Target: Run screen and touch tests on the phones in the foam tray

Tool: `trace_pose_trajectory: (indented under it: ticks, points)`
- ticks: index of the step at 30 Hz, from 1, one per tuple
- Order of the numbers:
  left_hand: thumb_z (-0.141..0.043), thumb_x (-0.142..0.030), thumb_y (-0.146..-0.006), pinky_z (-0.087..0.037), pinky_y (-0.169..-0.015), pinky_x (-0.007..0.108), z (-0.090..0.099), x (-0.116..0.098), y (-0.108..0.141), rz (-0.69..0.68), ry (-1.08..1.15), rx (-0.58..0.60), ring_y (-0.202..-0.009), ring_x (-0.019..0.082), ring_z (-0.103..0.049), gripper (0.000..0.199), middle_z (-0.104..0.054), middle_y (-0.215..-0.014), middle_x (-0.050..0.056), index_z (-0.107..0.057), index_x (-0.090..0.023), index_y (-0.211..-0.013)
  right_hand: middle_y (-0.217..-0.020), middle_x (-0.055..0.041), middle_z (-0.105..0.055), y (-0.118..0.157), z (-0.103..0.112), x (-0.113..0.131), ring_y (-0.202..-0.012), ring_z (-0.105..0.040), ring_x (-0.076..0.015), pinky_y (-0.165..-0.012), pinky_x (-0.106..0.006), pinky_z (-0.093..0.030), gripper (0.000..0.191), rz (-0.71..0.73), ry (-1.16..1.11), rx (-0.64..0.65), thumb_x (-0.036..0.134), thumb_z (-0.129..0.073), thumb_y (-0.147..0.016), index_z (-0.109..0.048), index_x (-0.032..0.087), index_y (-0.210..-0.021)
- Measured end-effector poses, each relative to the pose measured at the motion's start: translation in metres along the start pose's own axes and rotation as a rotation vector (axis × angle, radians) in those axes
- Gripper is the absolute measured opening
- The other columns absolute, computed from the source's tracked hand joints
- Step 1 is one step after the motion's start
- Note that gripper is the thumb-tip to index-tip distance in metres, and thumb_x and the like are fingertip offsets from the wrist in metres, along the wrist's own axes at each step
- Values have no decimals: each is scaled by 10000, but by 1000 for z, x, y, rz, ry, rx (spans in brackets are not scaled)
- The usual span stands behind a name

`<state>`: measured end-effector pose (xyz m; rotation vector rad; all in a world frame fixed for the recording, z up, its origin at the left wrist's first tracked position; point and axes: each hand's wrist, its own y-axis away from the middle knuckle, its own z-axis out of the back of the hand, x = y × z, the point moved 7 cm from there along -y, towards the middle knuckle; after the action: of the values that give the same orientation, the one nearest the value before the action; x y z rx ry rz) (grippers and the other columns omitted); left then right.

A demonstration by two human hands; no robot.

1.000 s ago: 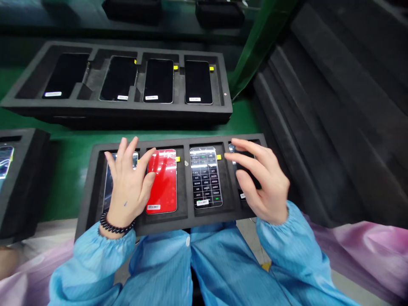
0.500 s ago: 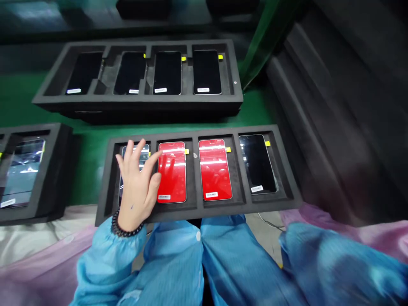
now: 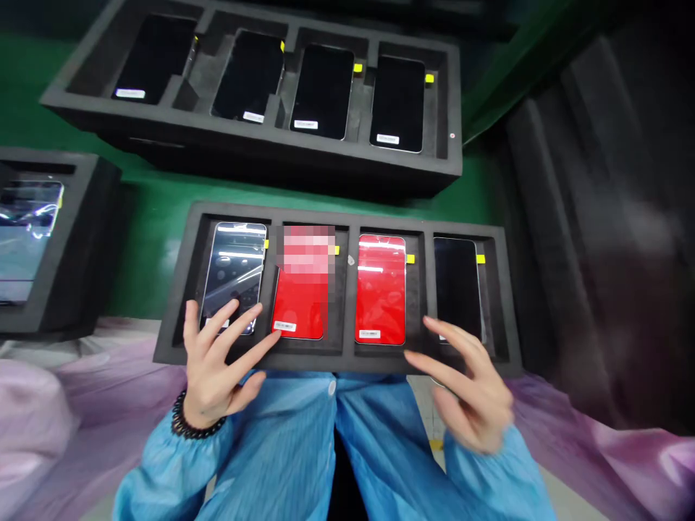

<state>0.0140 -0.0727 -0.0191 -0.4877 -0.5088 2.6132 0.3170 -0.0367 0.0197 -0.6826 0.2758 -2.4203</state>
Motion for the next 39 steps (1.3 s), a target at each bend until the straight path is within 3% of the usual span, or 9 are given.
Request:
trace_pose_trajectory:
  ticks: [4,9,12,16,19,22,26,32,39]
  points:
    - [-430,-470,-908,-147,-1276,677,0,4,5,36,-50,-6,-1455,367,-417,639,-440,-1593,58,-410,-386,-1541,-1346,-90,-679,-5,-28,4,-1139,-658,-260,-1102,-512,-456,369,133,121,-34,254,-565,-916,-692,269,-1262]
    - [-444,-515,-871,-178,-1236,736,-7,7,6,50,-93,118,-1446,374,-407,693,-547,-1468,81,-338,-461,-1553,-1385,-63,-671,-7,-40,9,-1188,-623,-251,-1215,-527,-289,399,183,191,141,386,-490,-987,-647,301,-1344]
    - [-422,-542,-861,-194,-1226,748,-8,9,8,52,-81,130,-1408,388,-446,702,-583,-1426,92,-338,-461,-1553,-1390,-73,-670,-9,-40,11,-1228,-601,-241,-1244,-523,-221,409,192,207,188,432,-430,-1029,-643,273,-1340]
    - [-343,-603,-867,-204,-1239,729,-5,10,9,57,-76,84,-1440,371,-415,732,-547,-1473,93,-284,-443,-1579,-1396,-110,-661,-9,-39,11,-1246,-593,-249,-1229,-541,-242,469,210,191,168,483,-358,-1047,-612,253,-1369]
    - [-371,-573,-869,-189,-1248,721,-6,8,9,35,-92,104,-1469,363,-381,710,-557,-1465,108,-341,-427,-1563,-1417,-93,-650,-9,-43,10,-1247,-595,-242,-1243,-532,-221,493,192,212,212,510,-326,-1054,-614,268,-1372]
    - [-371,-582,-868,-190,-1238,739,-7,6,9,-8,-106,126,-1449,381,-399,714,-579,-1444,125,-364,-403,-1560,-1423,-104,-644,-9,-44,10,-1256,-590,-236,-1257,-525,-186,497,185,204,224,502,-318,-1058,-614,251,-1368]
    - [-314,-615,-883,-223,-1235,727,-3,8,8,17,-83,65,-1407,384,-443,739,-582,-1444,122,-328,-372,-1581,-1407,-157,-642,-8,-41,10,-1283,-571,-257,-1237,-543,-221,488,181,157,171,480,-355,-1051,-599,195,-1364]
    - [-339,-612,-917,-222,-1220,705,-4,0,2,-84,-88,-16,-1372,364,-472,677,-620,-1371,130,-471,-326,-1516,-1433,-141,-625,-6,-47,9,-1286,-561,-252,-1248,-538,-176,528,169,186,222,505,-294,-1066,-603,218,-1384]
    - [-326,-611,-922,-186,-1227,699,-2,2,2,-37,-26,-14,-1397,371,-407,712,-524,-1480,141,-401,-301,-1559,-1418,-163,-630,-9,-43,11,-1269,-576,-258,-1215,-543,-248,498,187,183,173,480,-314,-1063,-609,207,-1357]
